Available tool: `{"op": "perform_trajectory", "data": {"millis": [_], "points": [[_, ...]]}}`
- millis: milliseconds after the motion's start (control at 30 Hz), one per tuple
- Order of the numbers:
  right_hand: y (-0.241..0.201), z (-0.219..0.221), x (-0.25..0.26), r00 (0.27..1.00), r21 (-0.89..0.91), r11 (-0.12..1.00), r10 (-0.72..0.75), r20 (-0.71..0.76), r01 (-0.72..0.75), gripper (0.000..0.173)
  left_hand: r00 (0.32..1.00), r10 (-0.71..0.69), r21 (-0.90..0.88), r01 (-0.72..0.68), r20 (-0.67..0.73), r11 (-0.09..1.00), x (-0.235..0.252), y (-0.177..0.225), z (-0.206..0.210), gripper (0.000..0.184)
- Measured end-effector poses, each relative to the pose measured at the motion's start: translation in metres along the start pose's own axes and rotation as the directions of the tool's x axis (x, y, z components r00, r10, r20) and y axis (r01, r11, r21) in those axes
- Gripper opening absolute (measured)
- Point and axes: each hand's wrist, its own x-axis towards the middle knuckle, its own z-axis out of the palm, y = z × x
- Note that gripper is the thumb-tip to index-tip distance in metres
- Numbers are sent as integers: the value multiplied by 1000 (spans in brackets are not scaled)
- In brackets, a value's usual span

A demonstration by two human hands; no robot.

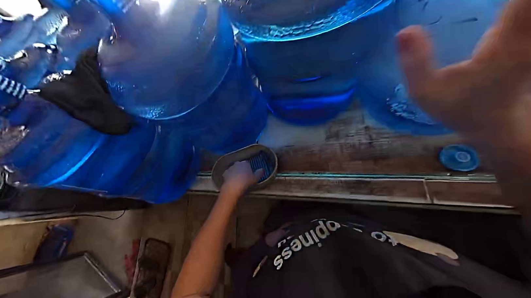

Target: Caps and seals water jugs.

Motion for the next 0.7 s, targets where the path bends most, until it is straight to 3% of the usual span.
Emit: {"op": "perform_trajectory", "data": {"millis": [67,167,300,500,700], "points": [[-21,31,-15,996,158,985,-80,39,73,63,1000,-20,-23,20,-19,1000,6,7,9,69],[-43,63,-42,986,285,958,-65,152,20,58,1000,9,-14,-9,-13,1000,13,14,13,61],[-54,81,-76,961,298,952,-18,275,-68,57,994,98,-48,-100,-49,994,19,8,18,53],[-56,85,-107,940,286,945,60,335,-162,53,967,240,-182,-253,-90,950,26,-15,22,46],[-68,92,-125,839,402,821,162,519,-406,36,946,306,-411,-322,-105,853,20,-34,12,46]]}}
